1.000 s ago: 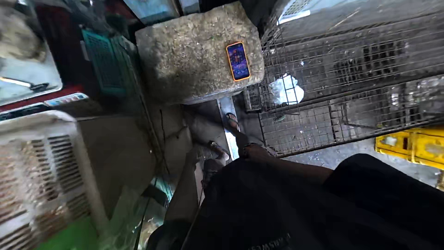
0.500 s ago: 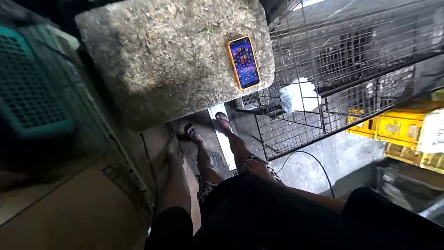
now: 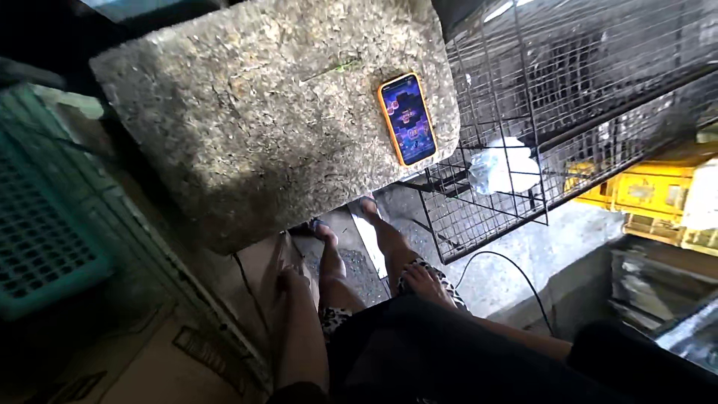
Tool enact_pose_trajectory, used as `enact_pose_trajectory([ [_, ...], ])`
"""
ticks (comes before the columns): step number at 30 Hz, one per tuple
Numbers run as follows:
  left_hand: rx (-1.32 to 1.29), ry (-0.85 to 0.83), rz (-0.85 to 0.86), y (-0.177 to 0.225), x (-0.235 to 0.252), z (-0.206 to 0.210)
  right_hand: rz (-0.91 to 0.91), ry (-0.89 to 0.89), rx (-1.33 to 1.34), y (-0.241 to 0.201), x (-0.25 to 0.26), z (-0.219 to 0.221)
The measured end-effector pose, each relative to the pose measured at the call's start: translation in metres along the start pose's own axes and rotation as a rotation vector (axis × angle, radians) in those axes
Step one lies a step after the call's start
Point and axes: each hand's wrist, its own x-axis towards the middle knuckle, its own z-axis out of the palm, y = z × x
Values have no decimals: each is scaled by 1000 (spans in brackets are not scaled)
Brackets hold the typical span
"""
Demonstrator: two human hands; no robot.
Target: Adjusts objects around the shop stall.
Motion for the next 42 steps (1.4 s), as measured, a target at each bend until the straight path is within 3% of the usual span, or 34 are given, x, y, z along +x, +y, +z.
enact_pose_trajectory([
  [5,97,-56,55,28,-7,1,1,17,-23,-7,10,-4],
  [9,104,-80,49,76,-15,20,34,-20,47,-7,11,-12],
  [15,244,-96,31,87,-25,17,16,-13,26,9,13,-18],
  [19,419,3,198,74,-29,14,-96,-5,-27,23,20,-30],
  [22,601,-86,321,54,-74,-15,-142,-117,-65,36,23,-54],
  [26,382,-304,257,-16,-120,-39,-215,-194,-102,50,26,-78],
  [29,681,-510,330,-62,-173,-57,-228,-269,-128,54,13,-80],
  [32,855,-605,377,-93,-214,-71,-227,-272,-174,62,2,-58],
  [35,889,-566,389,-122,-237,-99,-187,-259,-149,62,-22,-39],
  [39,895,-440,556,-172,-241,-154,-88,-170,-70,51,-64,-13],
  [42,906,-348,699,-211,-239,-197,-60,-84,34,54,-95,32],
])
